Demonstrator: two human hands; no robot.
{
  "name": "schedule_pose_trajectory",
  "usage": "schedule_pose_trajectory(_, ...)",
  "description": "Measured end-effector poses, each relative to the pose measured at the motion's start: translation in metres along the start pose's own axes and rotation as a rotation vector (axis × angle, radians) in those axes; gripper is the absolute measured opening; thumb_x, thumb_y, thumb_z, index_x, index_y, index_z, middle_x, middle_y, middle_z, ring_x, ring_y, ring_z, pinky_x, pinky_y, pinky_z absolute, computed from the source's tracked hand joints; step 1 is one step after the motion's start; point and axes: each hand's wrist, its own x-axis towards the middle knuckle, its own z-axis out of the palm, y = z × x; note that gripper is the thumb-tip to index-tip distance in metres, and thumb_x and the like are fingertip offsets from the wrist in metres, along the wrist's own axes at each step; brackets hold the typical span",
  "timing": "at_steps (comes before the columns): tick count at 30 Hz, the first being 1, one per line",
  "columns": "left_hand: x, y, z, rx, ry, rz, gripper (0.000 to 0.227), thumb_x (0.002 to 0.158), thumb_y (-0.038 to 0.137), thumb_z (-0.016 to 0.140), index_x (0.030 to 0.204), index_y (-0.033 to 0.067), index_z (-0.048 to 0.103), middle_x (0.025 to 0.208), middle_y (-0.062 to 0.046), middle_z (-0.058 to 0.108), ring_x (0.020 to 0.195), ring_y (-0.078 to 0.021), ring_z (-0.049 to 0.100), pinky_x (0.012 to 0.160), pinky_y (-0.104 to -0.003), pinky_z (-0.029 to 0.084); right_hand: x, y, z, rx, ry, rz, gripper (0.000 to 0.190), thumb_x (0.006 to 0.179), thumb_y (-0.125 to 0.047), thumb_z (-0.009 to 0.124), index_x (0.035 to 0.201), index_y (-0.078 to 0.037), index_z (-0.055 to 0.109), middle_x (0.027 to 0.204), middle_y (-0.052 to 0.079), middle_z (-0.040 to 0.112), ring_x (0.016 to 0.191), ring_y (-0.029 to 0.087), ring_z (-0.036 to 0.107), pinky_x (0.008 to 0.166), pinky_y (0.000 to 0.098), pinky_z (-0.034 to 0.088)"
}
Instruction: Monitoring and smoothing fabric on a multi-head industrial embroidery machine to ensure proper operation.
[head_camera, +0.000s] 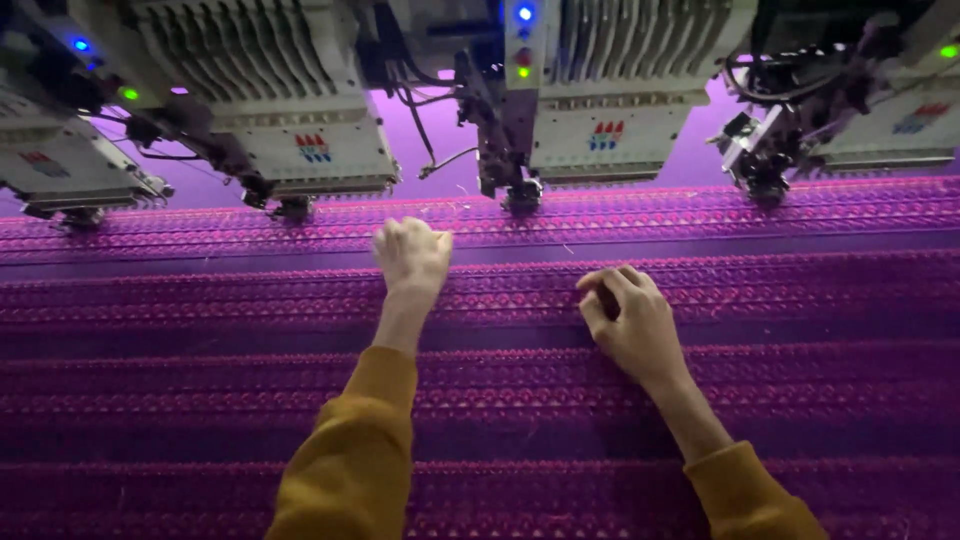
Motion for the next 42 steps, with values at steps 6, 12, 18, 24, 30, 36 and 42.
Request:
schedule_pose_trajectory(6,0.01,-0.015,-0.022,-0.598,-0.29,-0.08,0.061,0.101,0.051,0.034,0.101,0.0031,0.072,0.101,-0.024,0.07,0.107,-0.0392,0.067,0.097,-0.052,0.045,0.004,0.005,0.006,-0.044,0.014,-0.066,0.018,0.085,-0.023,0.067,0.102,-0.025,0.074,0.093,0.006,0.07,0.098,0.033,0.069,0.087,0.0461,0.057)
schedule_pose_trajectory(12,-0.003,0.014,-0.06,-0.236,0.065,0.171,0.019,0.102,0.016,0.069,0.104,-0.0021,0.074,0.091,-0.019,0.07,0.092,-0.0318,0.07,0.089,-0.04,0.053,0.008,0.004,0.008,0.0,-0.009,-0.032,0.017,0.086,-0.023,0.066,0.101,-0.025,0.074,0.091,0.005,0.07,0.096,0.03,0.07,0.088,0.0447,0.056)
schedule_pose_trajectory(18,0.004,0.038,-0.038,0.052,0.091,0.172,0.016,0.095,0.017,0.078,0.094,0.001,0.077,0.088,-0.015,0.072,0.094,-0.0287,0.07,0.093,-0.038,0.057,0.009,-0.005,0.01,0.041,-0.018,-0.088,0.017,0.085,-0.023,0.066,0.1,-0.022,0.073,0.089,0.008,0.069,0.092,0.035,0.07,0.086,0.0466,0.054)
schedule_pose_trajectory(24,0.014,0.031,0.008,0.336,0.082,0.145,0.017,0.095,0.024,0.073,0.091,0.0076,0.073,0.088,-0.012,0.071,0.095,-0.0262,0.069,0.089,-0.04,0.055,-0.002,-0.008,0.003,0.008,-0.022,-0.118,0.016,0.085,-0.024,0.067,0.101,-0.023,0.071,0.087,0.006,0.065,0.09,0.033,0.069,0.085,0.0452,0.055)
schedule_pose_trajectory(30,0.005,0.01,-0.027,-0.433,-0.309,-0.017,0.04,0.091,0.043,0.043,0.099,0.0105,0.065,0.113,-0.019,0.059,0.117,-0.0376,0.053,0.102,-0.053,0.039,-0.003,-0.011,0.0,-0.035,-0.057,-0.104,0.022,0.085,-0.024,0.066,0.106,-0.023,0.072,0.092,0.004,0.067,0.092,0.032,0.069,0.087,0.0435,0.052)
schedule_pose_trajectory(36,0.012,0.007,-0.015,-0.899,-0.097,0.09,0.021,0.101,0.019,0.038,0.088,0.0111,0.051,0.099,-0.007,0.034,0.099,-0.0233,0.037,0.088,-0.039,0.036,-0.008,-0.007,0.004,0.024,-0.033,-0.098,0.025,0.082,-0.021,0.068,0.106,-0.025,0.073,0.087,0.004,0.067,0.09,0.032,0.069,0.083,0.0435,0.052)
schedule_pose_trajectory(42,-0.016,0.042,-0.058,-0.927,0.031,0.072,0.028,0.11,0.024,0.04,0.097,0.0094,0.059,0.089,-0.01,0.074,0.078,-0.0278,0.066,0.074,-0.041,0.046,-0.006,-0.012,0.0,-0.054,-0.06,-0.154,0.029,0.083,-0.023,0.067,0.112,-0.025,0.073,0.095,0.005,0.068,0.097,0.034,0.068,0.087,0.0442,0.05)
